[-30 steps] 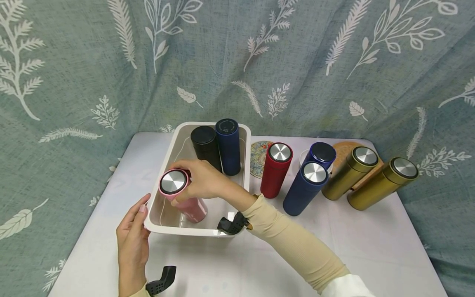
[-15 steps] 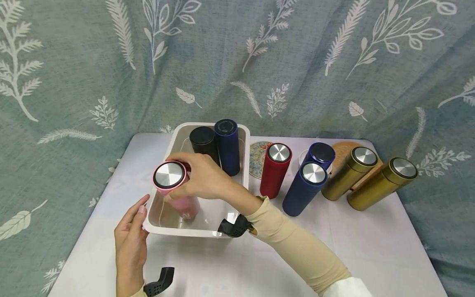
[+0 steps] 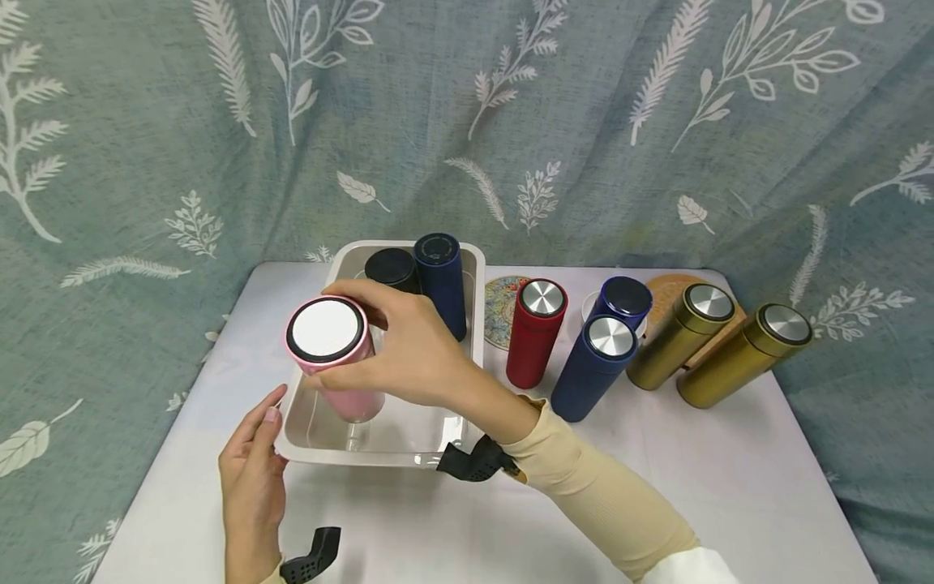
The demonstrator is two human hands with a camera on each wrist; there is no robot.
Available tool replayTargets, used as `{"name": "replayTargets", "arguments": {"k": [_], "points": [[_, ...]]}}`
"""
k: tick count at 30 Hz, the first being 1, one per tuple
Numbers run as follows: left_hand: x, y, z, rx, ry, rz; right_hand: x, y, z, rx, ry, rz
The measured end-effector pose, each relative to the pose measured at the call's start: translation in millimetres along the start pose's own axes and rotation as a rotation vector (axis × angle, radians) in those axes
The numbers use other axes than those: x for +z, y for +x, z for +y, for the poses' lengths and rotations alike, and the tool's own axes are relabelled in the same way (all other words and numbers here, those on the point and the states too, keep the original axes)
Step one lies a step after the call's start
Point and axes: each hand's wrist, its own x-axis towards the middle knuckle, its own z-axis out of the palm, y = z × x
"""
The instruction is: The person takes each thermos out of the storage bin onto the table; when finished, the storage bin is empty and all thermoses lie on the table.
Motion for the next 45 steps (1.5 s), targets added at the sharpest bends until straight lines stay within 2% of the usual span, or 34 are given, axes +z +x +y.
{"name": "replayTargets", "arguments": {"k": [5,13,24,34,45], "points": [[-0.6,0.1,0.0,0.01,-0.019,0.004,-8,-8.0,-12,-0.044,0.074,0.073],[-0.1,-0.2,-1.4,0.02,-0.031,0.005,-18,-22.0,-22,-0.161,0.119,0.15],[1.7,0.0,-3.5,0.044,-0.049,0.0,-40,-38.3,-41,-0.214,0.164,0.254],[-0.2,-0.4,-4.2,0.031,-0.078,0.016,-52,-52.5,-33,-0.209,0.224,0.412],[2.0,1.2,-4.7,0.041,-0.093,0.019,-70,-72.2,-38,-0.199,0.32,0.445]]}}
